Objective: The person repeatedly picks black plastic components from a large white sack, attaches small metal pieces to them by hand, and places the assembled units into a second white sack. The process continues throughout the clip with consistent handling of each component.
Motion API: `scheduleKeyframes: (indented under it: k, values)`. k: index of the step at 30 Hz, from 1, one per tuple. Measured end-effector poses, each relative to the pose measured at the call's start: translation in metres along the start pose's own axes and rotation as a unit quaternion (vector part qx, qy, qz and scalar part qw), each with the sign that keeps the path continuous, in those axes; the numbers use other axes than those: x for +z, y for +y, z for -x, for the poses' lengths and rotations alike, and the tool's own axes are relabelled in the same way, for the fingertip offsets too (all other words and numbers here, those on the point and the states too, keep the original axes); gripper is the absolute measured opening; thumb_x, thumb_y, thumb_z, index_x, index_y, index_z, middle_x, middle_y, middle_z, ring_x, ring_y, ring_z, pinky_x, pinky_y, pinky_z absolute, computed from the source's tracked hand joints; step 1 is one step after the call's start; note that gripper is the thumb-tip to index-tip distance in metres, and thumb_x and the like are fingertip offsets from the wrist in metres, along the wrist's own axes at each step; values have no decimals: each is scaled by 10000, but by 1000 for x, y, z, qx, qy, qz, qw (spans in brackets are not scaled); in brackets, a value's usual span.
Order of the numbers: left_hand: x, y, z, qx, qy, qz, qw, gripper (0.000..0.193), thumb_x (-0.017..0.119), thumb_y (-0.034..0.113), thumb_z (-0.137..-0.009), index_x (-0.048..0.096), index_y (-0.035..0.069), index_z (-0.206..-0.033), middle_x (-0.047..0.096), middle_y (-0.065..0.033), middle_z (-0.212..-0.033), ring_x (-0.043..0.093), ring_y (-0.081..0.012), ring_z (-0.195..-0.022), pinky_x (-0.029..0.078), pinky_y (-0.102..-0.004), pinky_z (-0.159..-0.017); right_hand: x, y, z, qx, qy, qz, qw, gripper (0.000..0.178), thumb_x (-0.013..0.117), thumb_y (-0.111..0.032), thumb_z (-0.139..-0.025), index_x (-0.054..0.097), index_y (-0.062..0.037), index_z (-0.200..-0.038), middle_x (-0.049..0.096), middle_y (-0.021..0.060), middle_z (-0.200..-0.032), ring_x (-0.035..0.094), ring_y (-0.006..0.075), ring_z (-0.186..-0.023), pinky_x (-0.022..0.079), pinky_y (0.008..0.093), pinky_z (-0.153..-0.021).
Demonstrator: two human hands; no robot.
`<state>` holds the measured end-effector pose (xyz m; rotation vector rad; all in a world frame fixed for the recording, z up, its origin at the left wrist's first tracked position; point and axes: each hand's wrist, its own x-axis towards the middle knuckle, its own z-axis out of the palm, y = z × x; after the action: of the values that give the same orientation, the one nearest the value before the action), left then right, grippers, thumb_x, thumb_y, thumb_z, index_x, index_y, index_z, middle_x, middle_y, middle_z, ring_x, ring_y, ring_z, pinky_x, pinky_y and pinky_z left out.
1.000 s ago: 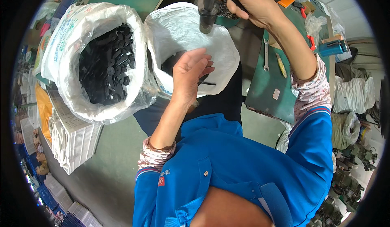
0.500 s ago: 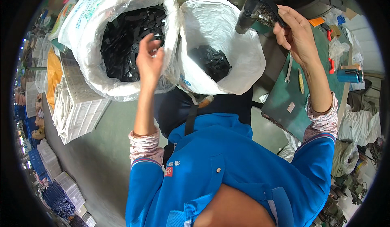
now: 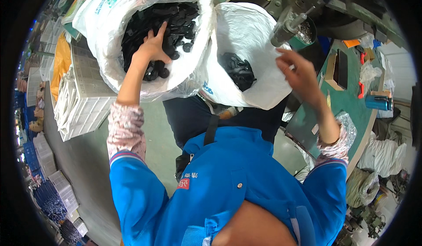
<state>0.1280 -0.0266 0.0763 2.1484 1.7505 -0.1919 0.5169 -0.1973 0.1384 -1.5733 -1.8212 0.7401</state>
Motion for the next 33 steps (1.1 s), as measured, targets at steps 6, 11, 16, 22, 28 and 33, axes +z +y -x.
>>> scheduleKeyframes:
  k: [6, 11, 16, 22, 28, 33]
  values:
    - [-12, 13, -22, -20, -54, -62, 996, 1143, 785, 198, -520, 174, 280, -1482, 420, -345, -1313, 467, -493, -1182, 402, -442, -1012, 81, -17, 24, 6, -71, -137, 988, 277, 599, -112, -893, 594, -41, -1161, 660, 92, -889, 613, 138, -723, 485, 263, -613]
    - [9, 3, -11, 42, 61, -53, 996, 755, 714, 211, -628, 416, 256, -1320, 536, -233, -1152, 557, -440, -1047, 476, -463, -898, 131, -45, 10, -96, -78, -155, 980, 232, 578, -87, -888, 619, -32, -1110, 658, 103, -913, 635, 193, -755, 497, 293, -646]
    - [-1, 18, 6, -15, 41, -97, 994, 865, 723, 225, -613, 355, 310, -1392, 484, -229, -1253, 540, -435, -1104, 463, -439, -938, 142, -65, -76, -228, -9, 81, 970, 195, 569, -82, -832, 641, -21, -1003, 648, 150, -890, 618, 317, -839, 510, 398, -715]
    - [3, 20, -10, 3, 44, -79, 996, 843, 696, 218, -644, 368, 326, -1413, 510, -205, -1248, 574, -396, -1066, 479, -417, -924, 193, -73, -162, -207, -112, 430, 871, 146, 616, -100, -748, 703, -61, -859, 652, 124, -924, 609, 269, -908, 519, 342, -731]
    - [29, 6, 22, 101, 195, -90, 972, 604, 650, 166, -697, 521, 228, -1284, 613, -182, -1046, 598, -371, -973, 527, -421, -810, 198, -61, -169, -181, -121, 466, 857, 161, 615, -116, -769, 726, -95, -884, 642, 107, -1014, 615, 259, -963, 526, 340, -743]
    - [6, -12, 31, 94, 225, 68, 968, 568, 625, 170, -703, 531, 179, -1263, 615, -177, -1038, 587, -361, -991, 487, -434, -865, 171, -55, -168, -174, -85, 362, 912, 162, 591, -94, -777, 693, -37, -890, 627, 174, -989, 633, 321, -919, 526, 402, -758]
